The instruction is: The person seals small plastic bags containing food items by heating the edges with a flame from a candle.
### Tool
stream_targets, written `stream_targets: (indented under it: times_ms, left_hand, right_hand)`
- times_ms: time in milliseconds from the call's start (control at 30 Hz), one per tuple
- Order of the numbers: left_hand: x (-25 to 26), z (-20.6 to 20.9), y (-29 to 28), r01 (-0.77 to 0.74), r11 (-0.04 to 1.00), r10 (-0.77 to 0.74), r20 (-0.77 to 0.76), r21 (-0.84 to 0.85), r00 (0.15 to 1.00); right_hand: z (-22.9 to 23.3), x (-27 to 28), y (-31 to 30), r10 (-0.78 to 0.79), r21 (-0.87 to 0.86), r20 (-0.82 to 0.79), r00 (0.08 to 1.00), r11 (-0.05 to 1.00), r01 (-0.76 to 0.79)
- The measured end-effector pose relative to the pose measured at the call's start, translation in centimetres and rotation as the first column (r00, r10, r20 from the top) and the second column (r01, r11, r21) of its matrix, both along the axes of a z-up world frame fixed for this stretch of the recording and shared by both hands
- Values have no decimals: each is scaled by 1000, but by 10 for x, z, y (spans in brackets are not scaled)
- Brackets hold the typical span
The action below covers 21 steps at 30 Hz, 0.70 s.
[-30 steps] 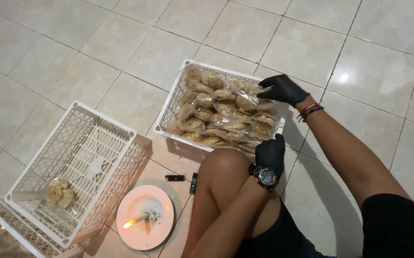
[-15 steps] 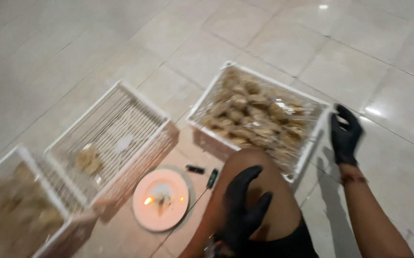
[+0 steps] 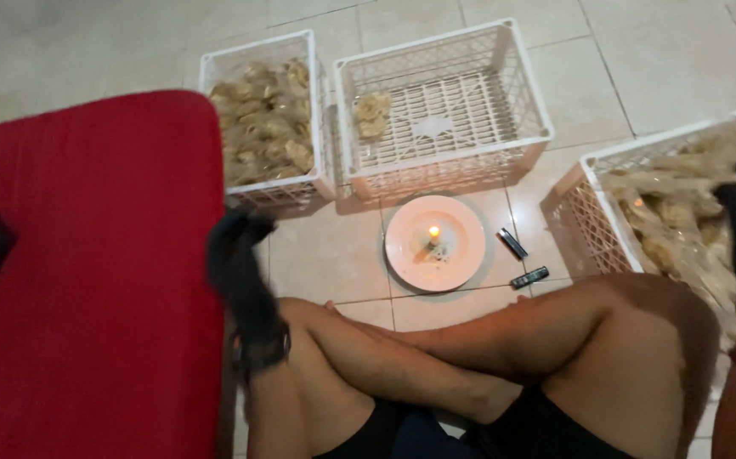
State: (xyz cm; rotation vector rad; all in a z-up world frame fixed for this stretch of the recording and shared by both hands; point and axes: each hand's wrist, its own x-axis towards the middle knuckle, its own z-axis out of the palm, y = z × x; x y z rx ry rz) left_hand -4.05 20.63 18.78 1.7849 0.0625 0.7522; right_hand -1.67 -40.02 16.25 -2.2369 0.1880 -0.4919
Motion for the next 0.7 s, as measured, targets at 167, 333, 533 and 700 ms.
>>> stream_targets:
  times_ms: [167, 333, 533, 700]
  left_hand:
    - [84, -69, 21, 243, 949, -223, -120, 201, 968]
    - [107, -100, 16, 299, 932, -216, -347, 205, 913]
    - [111, -103, 11, 264, 914, -147, -354, 309, 923]
    - [114, -111, 0, 201, 893, 44, -522, 402, 852]
  right_hand:
    - [24, 77, 93, 423, -245, 84, 902, 886, -393]
    - [-14, 150, 126, 630, -388, -91, 771, 690, -610]
    - [-80, 239, 186, 740, -502, 45, 671, 598, -625]
    - [-130, 313, 264, 788, -664, 82, 610, 499, -556]
